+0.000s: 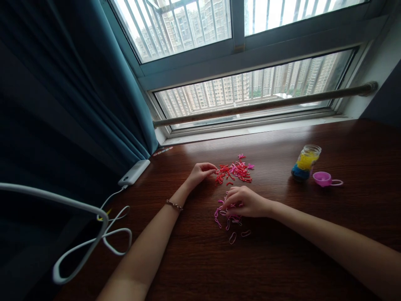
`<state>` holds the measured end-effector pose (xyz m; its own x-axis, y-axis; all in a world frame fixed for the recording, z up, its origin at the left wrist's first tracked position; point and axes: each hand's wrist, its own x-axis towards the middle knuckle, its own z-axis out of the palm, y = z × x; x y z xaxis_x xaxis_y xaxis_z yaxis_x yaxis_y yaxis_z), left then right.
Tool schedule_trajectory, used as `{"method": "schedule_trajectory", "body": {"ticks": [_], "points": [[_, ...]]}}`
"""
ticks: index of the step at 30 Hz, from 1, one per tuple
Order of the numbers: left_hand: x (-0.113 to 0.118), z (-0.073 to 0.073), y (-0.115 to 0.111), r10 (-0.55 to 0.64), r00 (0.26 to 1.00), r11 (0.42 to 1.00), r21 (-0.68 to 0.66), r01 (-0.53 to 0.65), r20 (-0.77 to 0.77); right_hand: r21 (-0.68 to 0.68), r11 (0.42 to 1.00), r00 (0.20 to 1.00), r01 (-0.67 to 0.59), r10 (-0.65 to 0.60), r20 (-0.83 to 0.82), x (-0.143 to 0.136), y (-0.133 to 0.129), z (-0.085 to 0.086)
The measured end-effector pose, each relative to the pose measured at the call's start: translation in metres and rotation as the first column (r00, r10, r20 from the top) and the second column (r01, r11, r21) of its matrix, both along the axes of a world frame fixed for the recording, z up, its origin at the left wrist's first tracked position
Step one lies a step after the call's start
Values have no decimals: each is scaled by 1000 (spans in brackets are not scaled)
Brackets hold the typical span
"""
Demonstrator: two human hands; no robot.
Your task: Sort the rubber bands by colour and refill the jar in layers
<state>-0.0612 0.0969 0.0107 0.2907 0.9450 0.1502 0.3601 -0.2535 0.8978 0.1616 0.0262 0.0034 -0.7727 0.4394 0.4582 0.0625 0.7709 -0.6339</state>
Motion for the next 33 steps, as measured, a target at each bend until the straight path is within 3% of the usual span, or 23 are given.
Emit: {"method": "schedule_trajectory", "body": {"ticks": [2, 4, 7, 11, 13, 14, 16, 18, 19, 21, 23, 29, 33], "points": [[1, 5, -4, -20, 1000, 999, -47, 19, -10, 33, 998, 998, -59, 57, 40, 0, -2, 1], [3, 10, -8, -82, 996, 990, -119, 77, -40, 31, 999, 999, -42, 41, 32, 2, 0, 2], [10, 18, -16, -282, 955, 928, -278, 249, -88, 8, 991, 990, 131, -130, -44, 9, 10, 0], [22, 29, -25, -576, 810, 751, -463, 471, -110, 127, 853, 860, 507, -491, -138, 18, 32, -8], [25, 31, -26, -651, 751, 692, -495, 525, -114, 255, 805, 842, 535, -532, -87, 20, 41, -12], [25, 31, -25, -649, 749, 705, -476, 526, -134, 312, 800, 849, 513, -526, -47, 21, 45, -14], [23, 26, -22, -536, 816, 826, -336, 453, -215, 389, 800, 859, 457, -511, 40, 19, 49, -17], [20, 18, -16, -305, 904, 952, -73, 297, -299, 426, 804, 856, 415, -504, 117, 16, 52, -19], [19, 12, -13, -187, 928, 972, 75, 222, -323, 433, 804, 849, 407, -509, 146, 14, 53, -20], [17, 2, -9, -48, 931, 940, 300, 164, -362, 436, 801, 834, 410, -523, 177, 12, 53, -22], [16, -7, -6, 5, 910, 893, 411, 183, -415, 431, 800, 826, 416, -531, 189, 12, 53, -24], [14, -18, -5, 95, 824, 837, 493, 238, -559, 398, 806, 822, 438, -538, 184, 14, 53, -26], [11, -20, -3, 117, 810, 823, 512, 245, -575, 363, 801, 837, 477, -540, 90, 15, 53, -26]]}}
